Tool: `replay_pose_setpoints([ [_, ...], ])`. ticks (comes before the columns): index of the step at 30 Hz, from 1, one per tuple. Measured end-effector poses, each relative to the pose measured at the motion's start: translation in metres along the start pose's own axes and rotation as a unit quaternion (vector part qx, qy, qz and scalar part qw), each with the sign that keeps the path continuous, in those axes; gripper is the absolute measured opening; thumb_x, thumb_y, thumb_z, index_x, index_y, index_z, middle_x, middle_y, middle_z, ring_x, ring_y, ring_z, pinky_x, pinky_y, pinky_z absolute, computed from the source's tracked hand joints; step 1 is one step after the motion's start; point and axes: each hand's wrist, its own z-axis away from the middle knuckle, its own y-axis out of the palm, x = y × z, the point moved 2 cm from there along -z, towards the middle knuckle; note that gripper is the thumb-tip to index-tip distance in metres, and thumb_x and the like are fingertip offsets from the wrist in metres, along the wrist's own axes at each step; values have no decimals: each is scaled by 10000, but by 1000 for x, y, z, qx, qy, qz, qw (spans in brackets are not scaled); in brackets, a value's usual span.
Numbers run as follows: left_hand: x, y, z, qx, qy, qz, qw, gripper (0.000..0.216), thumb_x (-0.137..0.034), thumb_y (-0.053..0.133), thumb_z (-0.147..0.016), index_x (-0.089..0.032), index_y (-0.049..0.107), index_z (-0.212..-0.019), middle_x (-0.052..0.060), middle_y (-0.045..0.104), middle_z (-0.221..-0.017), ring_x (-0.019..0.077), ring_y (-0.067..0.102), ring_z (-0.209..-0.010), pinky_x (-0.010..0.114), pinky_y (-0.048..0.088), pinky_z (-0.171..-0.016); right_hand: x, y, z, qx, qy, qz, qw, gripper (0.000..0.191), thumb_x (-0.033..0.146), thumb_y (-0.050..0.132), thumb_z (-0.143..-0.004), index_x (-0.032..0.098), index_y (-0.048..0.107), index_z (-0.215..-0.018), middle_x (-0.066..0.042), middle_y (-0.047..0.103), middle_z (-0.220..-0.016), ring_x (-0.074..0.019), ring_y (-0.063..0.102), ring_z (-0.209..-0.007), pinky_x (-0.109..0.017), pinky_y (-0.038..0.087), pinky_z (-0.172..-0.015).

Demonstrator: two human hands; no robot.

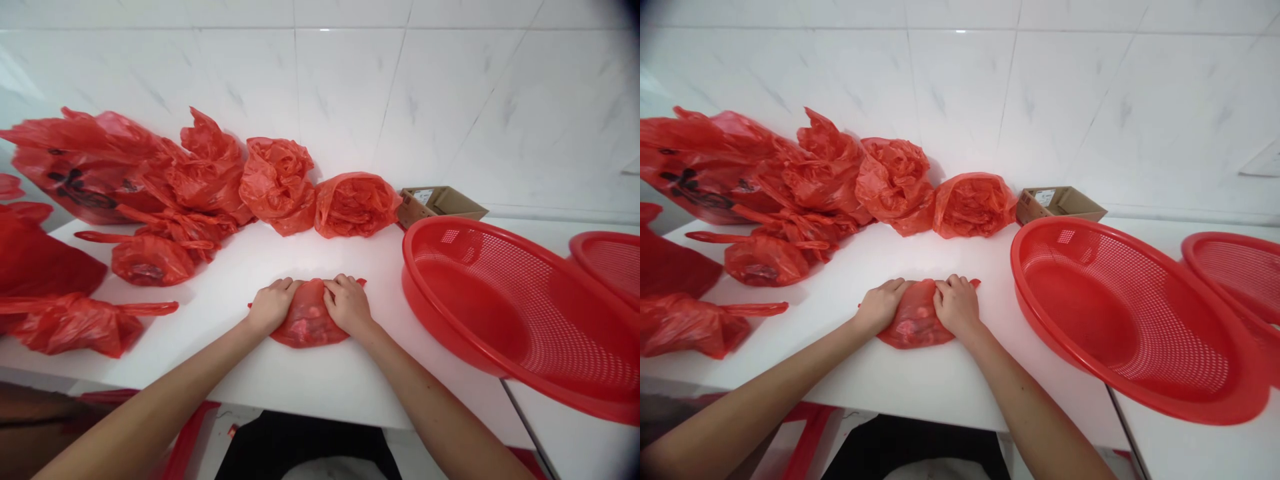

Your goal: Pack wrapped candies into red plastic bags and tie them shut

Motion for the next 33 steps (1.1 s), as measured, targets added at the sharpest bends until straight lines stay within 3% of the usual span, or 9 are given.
replay_pose_setpoints([
  [5,4,-3,4,-9,49,-100,994,414,-138,385,-937,-240,503,-1321,81,615,-1017,238,582,-935,298,477,-620,-4,-2,2,-4,1,-43,999,274,247,484,-905,218,717,-1046,-65,623,-908,-194,526,-851,-312,414,-816],
  [8,7,-14,9,-15,57,-134,989,432,-203,372,-959,-295,472,-1369,79,604,-985,231,595,-837,272,449,-539,-10,-10,2,-6,-2,-95,995,292,356,465,-935,230,713,-1024,-51,658,-911,-190,555,-869,-314,416,-841],
  [13,12,-36,23,-1,53,-70,996,450,-365,300,-995,-343,402,-1433,37,641,-892,163,622,-662,259,473,-582,-20,-31,3,-63,26,-140,988,402,423,318,-985,243,677,-999,-12,698,-871,-157,597,-794,-266,405,-741],
  [16,17,-42,33,35,71,8,997,454,-384,288,-996,-362,398,-1436,16,707,-932,172,668,-743,269,507,-677,-25,-35,2,-65,65,-105,990,349,466,390,-946,247,660,-969,32,625,-641,-126,555,-593,-235,336,-596],
  [18,21,-44,39,51,75,55,994,439,-397,286,-994,-360,476,-1387,7,732,-1010,181,686,-834,276,516,-746,-28,-34,-1,-56,84,-82,992,295,461,449,-911,251,654,-939,56,565,-557,-110,506,-518,-226,286,-553],
  [21,28,-43,45,63,65,107,990,428,-421,286,-987,-351,597,-1272,-11,746,-1024,184,691,-892,276,513,-807,-31,-30,-6,-41,106,-74,991,262,441,474,-887,250,651,-914,64,535,-524,-105,481,-497,-220,258,-537],
  [28,32,-52,41,88,37,145,985,454,-423,261,-988,-284,657,-1163,17,731,-1031,198,674,-921,309,488,-849,-37,-21,-3,-24,116,-60,991,281,448,466,-875,249,663,-854,42,584,-581,-115,511,-535,-220,265,-528],
  [31,17,-65,33,58,-12,79,995,474,-459,284,-974,-250,629,-1222,88,685,-1124,255,648,-1009,378,471,-888,-42,-20,2,-13,137,-67,988,302,485,475,-861,252,666,-850,23,617,-632,-136,542,-573,-225,289,-528],
  [33,-1,-69,26,-17,-5,59,998,550,-548,348,-938,-211,538,-1329,138,613,-1247,290,612,-1084,423,445,-937,-42,-19,4,-8,138,-92,986,333,523,476,-854,250,667,-858,15,623,-639,-150,554,-584,-231,316,-534],
])
